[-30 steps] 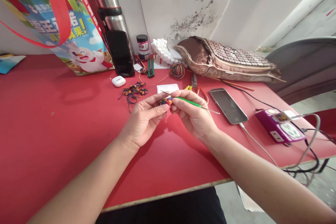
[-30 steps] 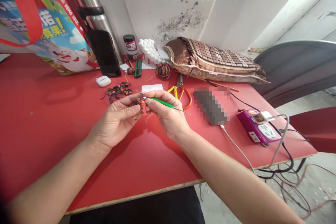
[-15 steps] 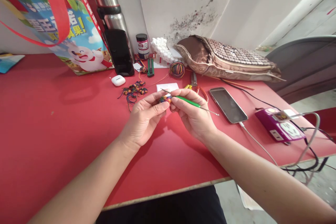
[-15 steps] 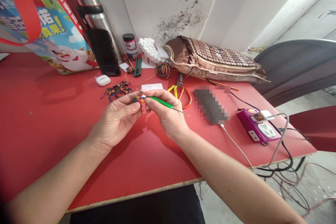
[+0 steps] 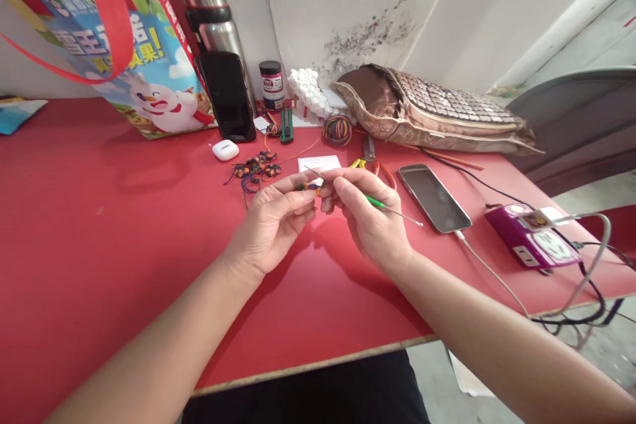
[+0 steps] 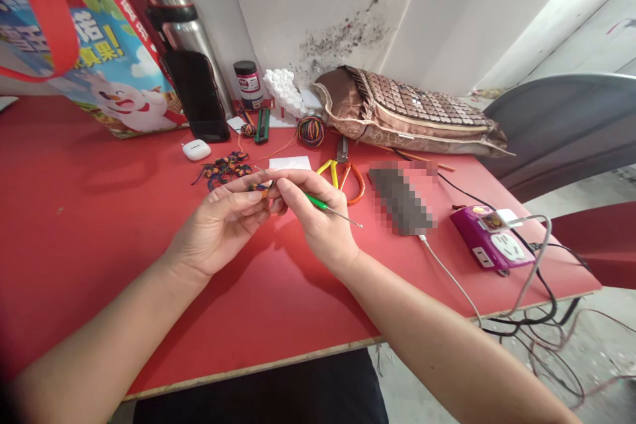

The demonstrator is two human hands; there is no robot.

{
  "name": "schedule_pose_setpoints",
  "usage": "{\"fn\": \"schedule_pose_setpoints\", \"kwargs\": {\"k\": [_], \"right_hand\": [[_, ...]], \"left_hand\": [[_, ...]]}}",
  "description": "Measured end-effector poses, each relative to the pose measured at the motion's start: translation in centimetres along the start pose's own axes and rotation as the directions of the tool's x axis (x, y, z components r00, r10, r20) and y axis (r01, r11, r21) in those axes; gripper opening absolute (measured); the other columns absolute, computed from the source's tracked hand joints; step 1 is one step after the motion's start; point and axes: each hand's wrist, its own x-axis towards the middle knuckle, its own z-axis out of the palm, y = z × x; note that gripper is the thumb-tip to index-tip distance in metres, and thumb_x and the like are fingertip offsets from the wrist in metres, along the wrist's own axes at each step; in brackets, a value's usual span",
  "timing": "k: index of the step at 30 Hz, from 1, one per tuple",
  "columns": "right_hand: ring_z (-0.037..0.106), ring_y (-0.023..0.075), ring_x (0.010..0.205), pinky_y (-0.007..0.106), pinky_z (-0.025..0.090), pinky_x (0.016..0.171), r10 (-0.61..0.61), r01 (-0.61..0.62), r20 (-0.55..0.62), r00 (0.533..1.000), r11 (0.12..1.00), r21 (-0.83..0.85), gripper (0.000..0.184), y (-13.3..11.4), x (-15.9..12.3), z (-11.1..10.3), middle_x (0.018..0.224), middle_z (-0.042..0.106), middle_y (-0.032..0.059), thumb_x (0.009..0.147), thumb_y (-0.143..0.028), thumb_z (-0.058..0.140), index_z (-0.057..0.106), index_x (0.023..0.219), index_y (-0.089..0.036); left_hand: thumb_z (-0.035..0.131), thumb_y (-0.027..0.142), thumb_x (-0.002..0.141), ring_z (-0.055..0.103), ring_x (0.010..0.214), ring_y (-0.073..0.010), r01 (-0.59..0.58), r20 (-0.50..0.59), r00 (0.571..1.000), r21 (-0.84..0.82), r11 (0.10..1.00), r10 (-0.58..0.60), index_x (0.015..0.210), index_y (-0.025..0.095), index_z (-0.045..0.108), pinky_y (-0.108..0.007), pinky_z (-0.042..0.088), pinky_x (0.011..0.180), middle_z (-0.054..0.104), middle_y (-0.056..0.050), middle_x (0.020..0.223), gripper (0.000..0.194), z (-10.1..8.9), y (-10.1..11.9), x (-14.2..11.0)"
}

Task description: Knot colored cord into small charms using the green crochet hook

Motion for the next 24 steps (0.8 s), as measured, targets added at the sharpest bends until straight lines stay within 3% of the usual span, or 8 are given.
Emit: {"fn": "schedule_pose_setpoints", "kwargs": {"k": [6,11,21,24], "right_hand": [[0.071,0.0151,0.075,0.032,0.061,0.071,-0.020,0.016,-0.037,0.999,0.994,-0.108,0.015,0.30,0.11,-0.38,0.092,0.082,0.0009,0.093,-0.039,0.088,0.087,0.104,-0.028],[0.071,0.0141,0.080,0.033,0.063,0.078,-0.030,0.029,-0.008,1.000,0.995,-0.093,0.007,0.36,0.03,-0.48,0.103,0.084,0.0006,0.091,-0.028,0.090,0.088,0.098,-0.030],[0.072,0.0138,0.076,0.031,0.062,0.074,-0.023,0.023,-0.011,1.000,0.998,-0.056,0.008,-0.19,0.11,-0.41,0.094,0.084,-0.0005,0.089,-0.027,0.090,0.088,0.096,-0.029],[0.069,0.0146,0.071,0.033,0.060,0.069,-0.069,0.066,-0.020,0.997,0.990,-0.127,0.011,-0.46,0.25,-0.74,0.087,0.082,0.0005,0.095,-0.037,0.086,0.089,0.101,-0.029]], "left_hand": [[0.099,0.015,0.067,0.071,0.077,-0.0116,-0.020,0.050,0.999,-0.005,1.000,0.020,0.097,0.015,0.090,-0.022,0.058,0.076,0.081,-0.005,0.085,0.032,0.40,-0.14,-0.16],[0.099,0.013,0.068,0.075,0.084,-0.0143,-0.097,0.013,0.995,0.034,0.995,0.096,0.093,0.021,0.090,-0.027,0.059,0.083,0.083,-0.003,0.091,0.028,0.50,-0.56,-0.42],[0.102,0.014,0.064,0.071,0.084,-0.0113,-0.118,0.000,0.993,0.009,0.993,0.118,0.093,0.020,0.091,-0.023,0.057,0.081,0.080,-0.002,0.090,0.032,0.41,-0.51,-0.17],[0.102,0.014,0.064,0.071,0.086,-0.0117,-0.111,-0.020,0.994,0.020,0.994,0.112,0.094,0.020,0.091,-0.022,0.057,0.080,0.079,-0.002,0.091,0.033,0.54,-0.30,-0.37]]}}
